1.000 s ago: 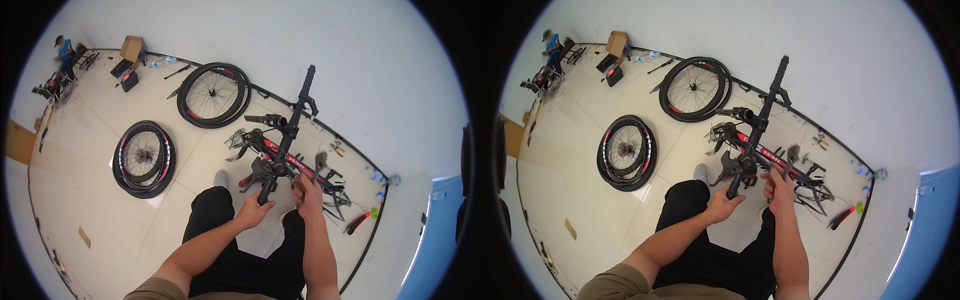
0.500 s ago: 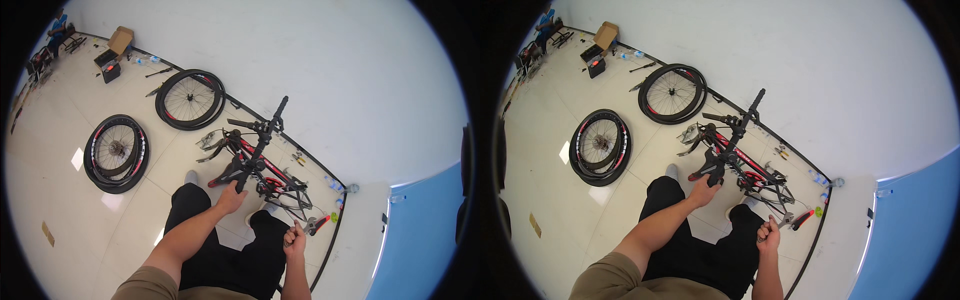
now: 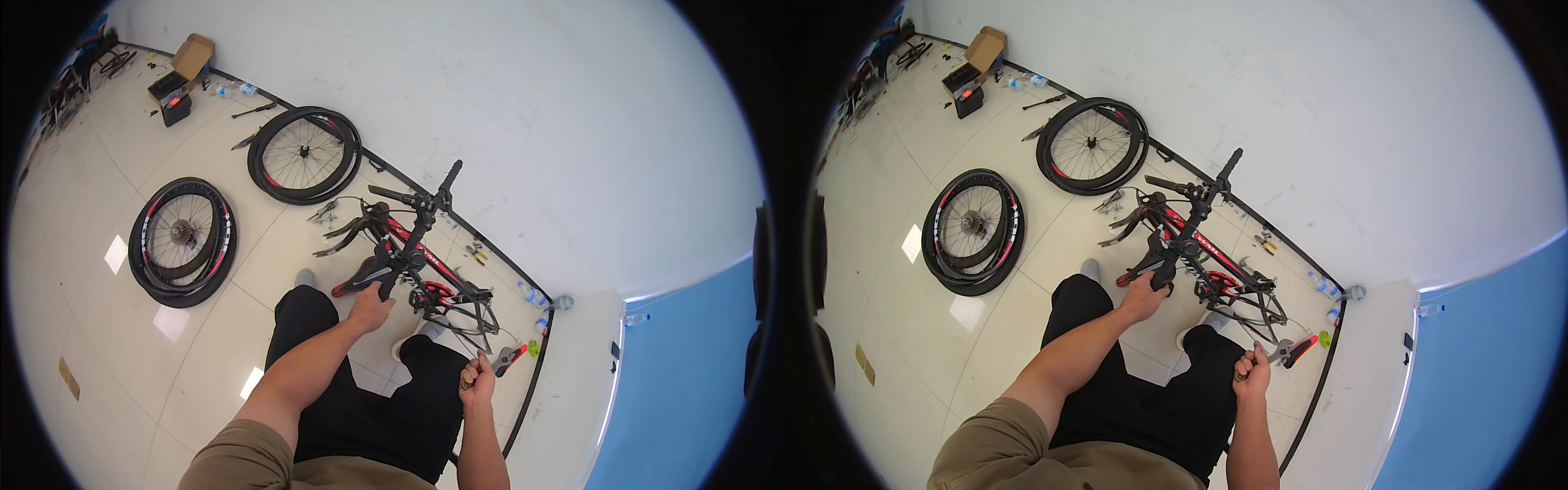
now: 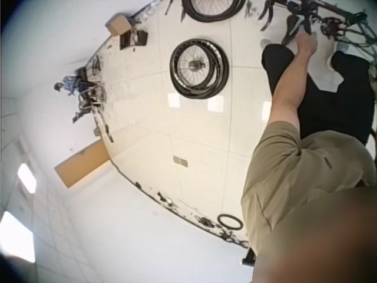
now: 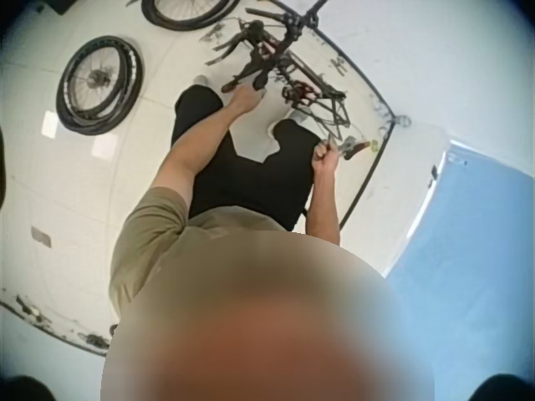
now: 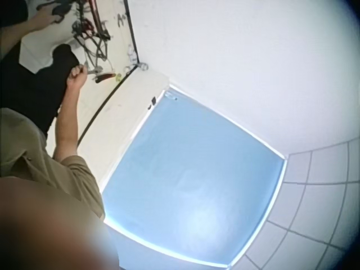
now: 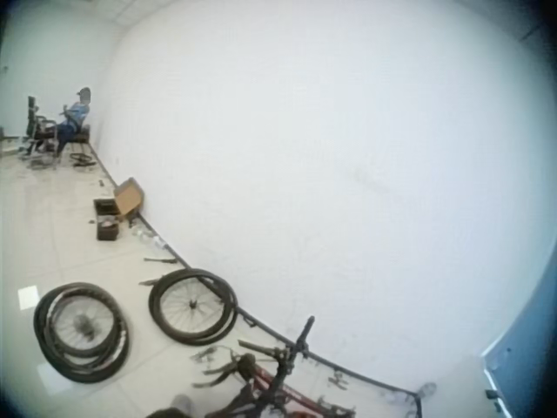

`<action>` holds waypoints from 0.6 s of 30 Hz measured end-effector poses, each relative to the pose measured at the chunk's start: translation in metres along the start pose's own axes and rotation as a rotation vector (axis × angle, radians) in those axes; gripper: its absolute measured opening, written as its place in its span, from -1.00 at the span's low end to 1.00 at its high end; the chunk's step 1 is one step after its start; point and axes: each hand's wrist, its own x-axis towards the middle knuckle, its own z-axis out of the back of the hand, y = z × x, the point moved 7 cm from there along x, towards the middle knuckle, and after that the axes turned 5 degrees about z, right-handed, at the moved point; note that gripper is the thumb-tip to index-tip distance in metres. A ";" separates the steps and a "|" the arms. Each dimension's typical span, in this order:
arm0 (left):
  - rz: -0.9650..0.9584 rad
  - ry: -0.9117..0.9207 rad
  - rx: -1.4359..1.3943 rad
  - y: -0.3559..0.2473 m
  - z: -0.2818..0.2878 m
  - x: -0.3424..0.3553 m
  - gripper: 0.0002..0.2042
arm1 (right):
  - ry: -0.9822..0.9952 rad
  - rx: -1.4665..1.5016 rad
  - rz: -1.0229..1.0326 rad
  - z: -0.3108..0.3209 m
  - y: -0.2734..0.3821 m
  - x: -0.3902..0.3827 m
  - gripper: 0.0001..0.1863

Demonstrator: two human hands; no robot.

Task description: The person enters a room, places a water bottle on a ledge, and sits on a chair. They then use a wrench to adjust and tighten the handlebar stem on a disassembled bicycle lying on the floor.

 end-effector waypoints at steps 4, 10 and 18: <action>0.070 0.051 -0.030 -0.001 0.000 -0.003 -0.60 | -0.019 -0.136 0.039 -0.010 -0.001 -0.001 -0.78; 0.034 0.023 -0.009 -0.005 0.003 -0.002 -0.62 | -0.048 -0.123 0.033 -0.014 0.000 -0.003 -0.79; 0.061 0.103 -0.102 -0.014 0.005 -0.006 -0.61 | -0.053 -0.100 0.019 -0.012 -0.001 -0.002 -0.79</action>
